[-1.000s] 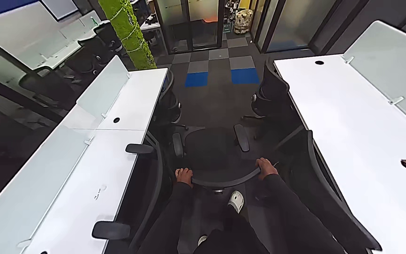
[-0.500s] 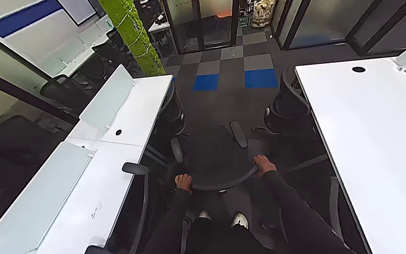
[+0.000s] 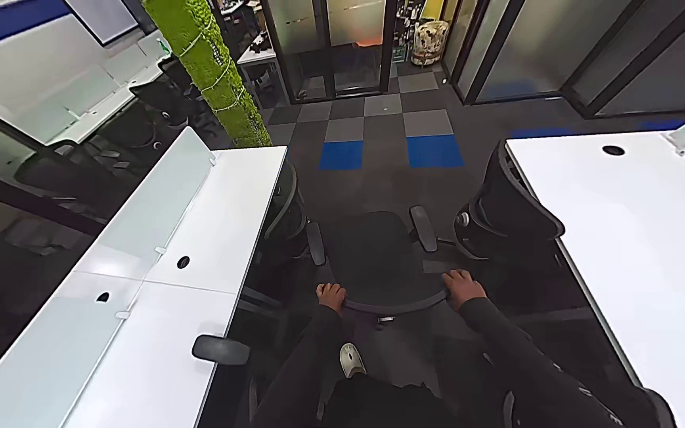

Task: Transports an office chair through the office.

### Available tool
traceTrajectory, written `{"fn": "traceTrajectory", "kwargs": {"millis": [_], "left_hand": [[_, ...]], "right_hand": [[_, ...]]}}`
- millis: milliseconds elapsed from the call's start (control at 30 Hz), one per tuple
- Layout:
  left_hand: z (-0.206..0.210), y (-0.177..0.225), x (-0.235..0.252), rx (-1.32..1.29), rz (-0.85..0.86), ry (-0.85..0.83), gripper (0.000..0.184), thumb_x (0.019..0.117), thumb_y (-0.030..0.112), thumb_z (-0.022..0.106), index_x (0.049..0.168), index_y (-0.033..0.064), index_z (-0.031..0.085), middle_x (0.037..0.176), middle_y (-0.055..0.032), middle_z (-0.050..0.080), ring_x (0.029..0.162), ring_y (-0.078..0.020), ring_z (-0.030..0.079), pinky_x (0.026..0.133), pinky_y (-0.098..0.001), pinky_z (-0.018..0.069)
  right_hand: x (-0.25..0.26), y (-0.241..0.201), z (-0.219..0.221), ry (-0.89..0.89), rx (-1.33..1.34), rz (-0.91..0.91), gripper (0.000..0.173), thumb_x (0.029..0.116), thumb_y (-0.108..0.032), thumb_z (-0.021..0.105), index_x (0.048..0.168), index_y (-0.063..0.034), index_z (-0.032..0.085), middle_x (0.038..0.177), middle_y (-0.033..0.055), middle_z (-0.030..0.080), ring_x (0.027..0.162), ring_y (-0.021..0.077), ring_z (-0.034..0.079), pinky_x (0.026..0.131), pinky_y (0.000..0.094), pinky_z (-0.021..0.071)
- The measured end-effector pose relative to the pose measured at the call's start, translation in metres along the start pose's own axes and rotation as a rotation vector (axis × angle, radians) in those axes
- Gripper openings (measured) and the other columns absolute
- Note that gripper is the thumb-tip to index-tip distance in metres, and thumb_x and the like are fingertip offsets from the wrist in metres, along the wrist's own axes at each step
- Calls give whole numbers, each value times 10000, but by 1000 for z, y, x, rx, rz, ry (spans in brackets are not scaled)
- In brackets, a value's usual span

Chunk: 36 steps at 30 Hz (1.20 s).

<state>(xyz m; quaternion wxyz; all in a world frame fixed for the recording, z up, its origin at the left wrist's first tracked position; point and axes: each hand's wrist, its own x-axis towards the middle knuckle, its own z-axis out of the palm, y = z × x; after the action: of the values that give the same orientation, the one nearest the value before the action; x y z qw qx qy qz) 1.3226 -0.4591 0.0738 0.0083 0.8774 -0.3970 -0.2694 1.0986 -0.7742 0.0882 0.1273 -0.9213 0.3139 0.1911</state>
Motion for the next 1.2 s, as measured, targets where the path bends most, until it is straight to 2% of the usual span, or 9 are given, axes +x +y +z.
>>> {"fn": "traceTrajectory", "kwargs": {"millis": [67, 200, 433, 500, 667, 767, 933, 1000, 1200], "left_hand": [[-22, -2, 32, 9, 43, -36, 507, 820, 15, 741, 1310, 130, 674, 1416, -102, 613, 1398, -334, 480, 1230, -625, 197], [-51, -7, 92, 28, 83, -55, 532, 820, 43, 770, 1332, 136, 658, 1436, -104, 593, 1411, -336, 465, 1231, -628, 202], [-106, -2, 199, 49, 55, -45, 546, 785, 107, 808, 1311, 133, 664, 1408, -87, 614, 1382, -299, 497, 1229, -569, 249], [-123, 4, 232, 44, 29, -19, 487, 810, 110, 790, 1285, 125, 679, 1395, -88, 628, 1375, -293, 508, 1230, -550, 252], [-164, 30, 315, 88, -30, -20, 523, 780, 184, 806, 1285, 141, 677, 1373, -78, 643, 1364, -284, 526, 1216, -544, 304], [-188, 50, 371, 110, -67, -32, 540, 777, 168, 795, 1304, 150, 674, 1393, -71, 634, 1380, -278, 516, 1232, -528, 289], [-226, 84, 458, 160, -137, -42, 606, 738, 201, 836, 1320, 213, 665, 1407, -62, 619, 1378, -276, 514, 1240, -515, 277], [-237, 91, 489, 193, -128, -43, 681, 729, 227, 853, 1374, 234, 635, 1465, -92, 575, 1414, -322, 475, 1251, -558, 245], [-278, 117, 589, 216, -123, -22, 720, 725, 293, 860, 1404, 283, 621, 1524, -81, 537, 1436, -348, 447, 1234, -616, 236]], "right_hand": [[9, -28, -6, -19, 7, 21, 620, 836, -45, 789, 1424, -68, 596, 1512, 212, 517, 1476, 464, 378, 955, 670, 524], [58, -55, -18, -21, -38, 154, 800, 722, -117, 870, 1453, -93, 548, 1516, 188, 497, 1471, 465, 373, 866, 627, 582], [154, -37, -64, 10, -17, 188, 760, 756, -126, 852, 1460, -131, 565, 1529, 186, 490, 1453, 491, 385, 844, 637, 589], [182, -32, -83, 18, 1, 194, 781, 718, -114, 868, 1442, -125, 575, 1520, 195, 496, 1453, 492, 380, 838, 646, 581], [260, -7, -131, -9, 5, 196, 793, 737, -134, 860, 1469, -140, 554, 1538, 198, 476, 1468, 491, 360, 860, 653, 576], [307, 16, -158, -16, 42, 200, 730, 794, -83, 811, 1475, -137, 555, 1554, 201, 462, 1476, 499, 344, 883, 664, 563], [386, 54, -198, -12, 58, 204, 711, 810, -43, 786, 1474, -161, 561, 1558, 185, 465, 1479, 489, 349, 897, 664, 563], [414, 66, -212, -12, 70, 209, 662, 858, -35, 748, 1479, -162, 559, 1569, 181, 457, 1489, 484, 340, 921, 666, 552], [500, 105, -257, 14, 72, 230, 684, 826, -50, 774, 1469, -165, 569, 1566, 172, 463, 1496, 473, 334, 912, 660, 560]]}}
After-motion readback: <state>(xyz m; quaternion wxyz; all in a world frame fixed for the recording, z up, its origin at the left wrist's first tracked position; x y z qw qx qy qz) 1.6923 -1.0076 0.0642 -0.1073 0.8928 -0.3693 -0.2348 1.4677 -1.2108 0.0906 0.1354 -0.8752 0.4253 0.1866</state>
